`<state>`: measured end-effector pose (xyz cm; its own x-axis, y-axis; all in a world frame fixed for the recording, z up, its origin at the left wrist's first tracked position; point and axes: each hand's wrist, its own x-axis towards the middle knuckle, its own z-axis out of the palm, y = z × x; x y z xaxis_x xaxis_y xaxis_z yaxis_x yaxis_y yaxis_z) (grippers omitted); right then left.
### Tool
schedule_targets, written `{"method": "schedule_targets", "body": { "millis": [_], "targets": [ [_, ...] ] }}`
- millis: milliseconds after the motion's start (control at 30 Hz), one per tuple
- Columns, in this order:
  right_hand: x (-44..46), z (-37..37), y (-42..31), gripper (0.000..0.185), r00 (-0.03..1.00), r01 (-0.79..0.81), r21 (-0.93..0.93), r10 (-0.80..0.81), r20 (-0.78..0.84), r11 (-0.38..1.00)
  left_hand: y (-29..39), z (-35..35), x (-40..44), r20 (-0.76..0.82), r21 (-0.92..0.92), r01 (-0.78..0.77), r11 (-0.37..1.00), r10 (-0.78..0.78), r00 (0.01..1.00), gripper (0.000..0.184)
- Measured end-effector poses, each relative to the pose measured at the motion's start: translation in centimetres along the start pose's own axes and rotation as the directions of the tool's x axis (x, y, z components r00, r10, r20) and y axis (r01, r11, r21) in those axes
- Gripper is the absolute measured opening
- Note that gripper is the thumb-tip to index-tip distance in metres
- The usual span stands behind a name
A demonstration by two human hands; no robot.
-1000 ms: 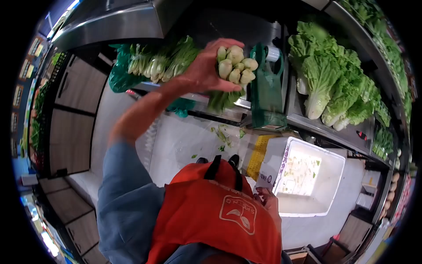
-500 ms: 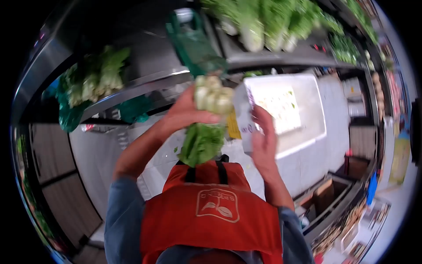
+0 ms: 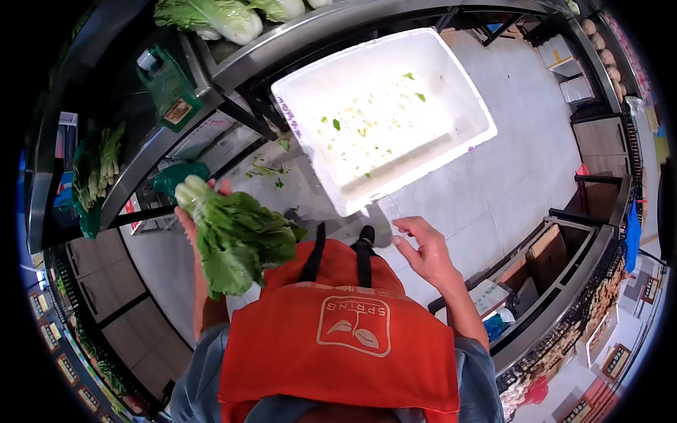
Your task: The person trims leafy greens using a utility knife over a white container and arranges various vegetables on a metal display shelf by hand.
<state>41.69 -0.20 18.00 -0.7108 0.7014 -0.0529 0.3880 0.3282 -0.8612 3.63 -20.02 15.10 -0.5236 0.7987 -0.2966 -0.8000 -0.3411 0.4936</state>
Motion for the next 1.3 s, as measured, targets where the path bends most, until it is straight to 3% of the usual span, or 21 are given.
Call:
{"method": "schedule_targets", "body": {
  "millis": [100, 233, 300, 367, 400, 433, 500, 567, 600, 733, 767, 833, 867, 900, 933, 967, 1000, 1067, 1133, 1233, 1300],
  "targets": [
    [-1.8, -4.1, 3.2, 0.024, 0.988, -0.155, 0.022, 0.155, 0.000, 0.988, -4.7, 4.6, 2.2, 0.142, 0.034, 0.121, 0.992, -0.124, 0.982, 0.079],
    [0.0, -7.0, 5.0, 0.025, 0.994, -0.105, -0.052, 0.106, 0.023, 0.993, -8.3, 11.4, 4.9, 0.193, 0.182, 0.129, 0.975, -0.164, 0.967, 0.081],
    [1.1, -8.1, 4.5, 0.027, 1.000, -0.019, -0.125, 0.022, 0.019, 0.992, -8.5, 11.9, 7.4, 0.317, 0.224, 0.186, 0.957, -0.252, 0.915, 0.085],
    [1.4, -9.1, 4.1, 0.028, 0.994, -0.104, -0.169, 0.110, 0.028, 0.980, -8.9, 11.2, 10.8, 0.400, 0.261, 0.169, 0.950, -0.266, 0.877, 0.082],
    [1.6, -9.9, 3.7, 0.029, 0.991, -0.116, -0.169, 0.125, 0.042, 0.979, -9.6, 10.4, 11.9, 0.331, 0.213, 0.224, 0.951, -0.286, 0.899, 0.081],
    [2.1, -10.7, 4.1, 0.028, 0.995, -0.063, -0.189, 0.076, 0.064, 0.980, -9.9, 10.9, 12.5, 0.362, 0.191, 0.277, 0.942, -0.330, 0.872, 0.080],
    [4.0, -13.0, 4.2, 0.025, 0.982, -0.133, -0.210, 0.158, 0.107, 0.969, -10.8, 11.7, 13.8, 0.392, 0.153, 0.361, 0.920, -0.392, 0.832, 0.074],
    [7.4, -15.5, 5.9, 0.021, 0.997, 0.004, -0.290, 0.020, 0.079, 0.957, -12.0, 13.8, 13.8, 0.211, 0.089, 0.403, 0.911, -0.413, 0.886, 0.067],
    [9.4, -16.7, 7.1, 0.019, 0.996, 0.069, -0.318, -0.049, 0.070, 0.946, -12.7, 13.4, 14.9, 0.219, 0.075, 0.416, 0.906, -0.422, 0.880, 0.065],
    [23.8, -22.5, 12.4, 0.013, 0.920, 0.388, -0.302, -0.387, 0.065, 0.871, -15.5, 14.9, 16.0, -0.087, 0.322, 0.304, 0.897, -0.292, 0.952, 0.070],
    [28.8, -24.2, 13.4, 0.012, 0.898, 0.428, -0.319, -0.436, 0.050, 0.845, -16.0, 13.5, 16.3, -0.054, 0.339, 0.310, 0.888, -0.311, 0.949, 0.071],
    [39.6, -27.1, 16.2, 0.012, 0.840, 0.508, -0.336, -0.542, -0.010, 0.793, -18.0, 15.4, 16.0, -0.142, 0.289, 0.252, 0.923, -0.219, 0.965, 0.075],
    [45.5, -28.1, 17.8, 0.011, 0.767, 0.560, -0.421, -0.639, -0.063, 0.714, -18.7, 15.2, 15.7, -0.183, 0.350, 0.212, 0.912, -0.155, 0.971, 0.075],
    [51.1, -28.9, 18.4, 0.011, 0.739, 0.572, -0.422, -0.665, -0.107, 0.704, -19.5, 13.1, 16.0, -0.071, 0.329, 0.200, 0.923, -0.187, 0.980, 0.076],
    [56.8, -30.3, 19.1, 0.011, 0.721, 0.587, -0.488, -0.692, -0.050, 0.647, -20.2, 14.5, 15.6, -0.132, 0.311, 0.186, 0.932, -0.151, 0.980, 0.076],
    [60.8, -30.5, 18.8, 0.012, 0.697, 0.567, -0.519, -0.708, -0.112, 0.640, -20.9, 16.0, 15.3, -0.192, 0.285, 0.170, 0.943, -0.117, 0.974, 0.076],
    [65.3, -31.1, 19.5, 0.017, 0.675, 0.570, -0.582, -0.735, -0.073, 0.581, -21.7, 16.4, 15.5, -0.210, 0.264, 0.166, 0.950, -0.112, 0.971, 0.075],
    [71.4, -31.2, 20.0, 0.028, 0.759, 0.433, -0.761, -0.650, 0.020, 0.482, -22.9, 16.6, 15.1, -0.241, 0.217, 0.161, 0.963, -0.107, 0.965, 0.075],
    [77.0, -30.8, 22.9, 0.033, 0.792, 0.424, -0.837, -0.591, 0.156, 0.347, -23.7, 18.4, 15.5, -0.272, 0.225, 0.147, 0.963, -0.083, 0.959, 0.075],
    [78.4, -30.6, 22.6, 0.032, 0.854, 0.433, -0.849, -0.439, 0.278, 0.304, -24.8, 18.6, 16.1, -0.248, 0.258, 0.109, 0.960, -0.043, 0.968, 0.073],
    [79.3, -30.4, 22.7, 0.032, 0.880, 0.412, -0.849, -0.385, 0.278, 0.330, -25.6, 18.1, 16.3, -0.245, 0.258, 0.104, 0.961, -0.039, 0.969, 0.074]
  ]
}}
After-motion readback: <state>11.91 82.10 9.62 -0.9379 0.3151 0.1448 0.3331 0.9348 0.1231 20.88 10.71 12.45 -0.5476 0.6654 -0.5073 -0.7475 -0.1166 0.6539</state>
